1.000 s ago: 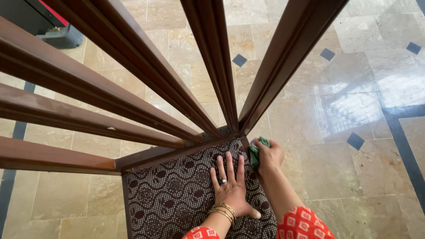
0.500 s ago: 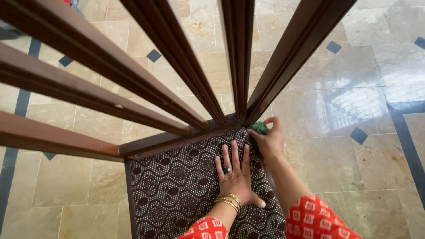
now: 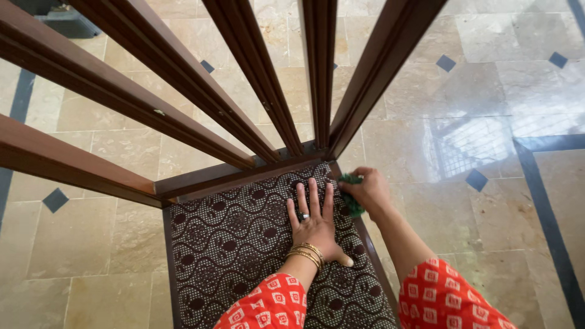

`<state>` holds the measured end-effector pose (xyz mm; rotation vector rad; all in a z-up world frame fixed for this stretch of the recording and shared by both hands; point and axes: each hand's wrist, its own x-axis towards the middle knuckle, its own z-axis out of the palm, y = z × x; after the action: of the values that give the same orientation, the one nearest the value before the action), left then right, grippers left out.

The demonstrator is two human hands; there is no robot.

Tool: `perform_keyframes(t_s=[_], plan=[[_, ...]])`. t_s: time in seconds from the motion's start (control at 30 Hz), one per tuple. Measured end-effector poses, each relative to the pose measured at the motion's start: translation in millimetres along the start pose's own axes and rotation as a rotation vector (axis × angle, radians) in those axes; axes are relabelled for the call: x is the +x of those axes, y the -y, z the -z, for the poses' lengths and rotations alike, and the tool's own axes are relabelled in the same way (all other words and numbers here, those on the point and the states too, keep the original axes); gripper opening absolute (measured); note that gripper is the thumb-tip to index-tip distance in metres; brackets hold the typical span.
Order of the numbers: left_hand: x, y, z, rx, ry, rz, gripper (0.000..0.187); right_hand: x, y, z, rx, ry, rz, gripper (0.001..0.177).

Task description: The person wipes the wooden frame, slats, seat, and legs of a chair with a green cloth after applying liquid from a spray bottle.

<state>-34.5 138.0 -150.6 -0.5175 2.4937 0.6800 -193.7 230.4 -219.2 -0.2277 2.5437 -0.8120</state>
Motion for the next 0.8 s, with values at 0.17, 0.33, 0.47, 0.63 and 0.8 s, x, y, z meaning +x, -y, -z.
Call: perform_keyframes(t_s=[0.17, 0.33, 0.47, 0.63, 0.8], plan=[[-1, -1, -10, 0.031, -0.05, -0.018, 0.182, -59, -50, 17, -0.1, 0.042, -0.01, 0.044], [-37, -21, -54, 0.037, 0.065, -0.037, 0.187, -135, -109, 28, -0.131, 0.031, -0.048, 0.044], [-65, -43, -87, -0.015, 0.075, -0.032, 0.187, -186, -134, 20, -0.002, -0.058, -0.011, 0.043], [-67, -41, -95, -0.047, 0.053, -0.046, 0.185, -177, -157, -11, 0.123, -0.037, 0.033, 0.036], [-61, -41, -102, -0.043, 0.081, -0.027, 0.185, -78, -125, -34, 0.125, -0.001, 0.263, 0.038]])
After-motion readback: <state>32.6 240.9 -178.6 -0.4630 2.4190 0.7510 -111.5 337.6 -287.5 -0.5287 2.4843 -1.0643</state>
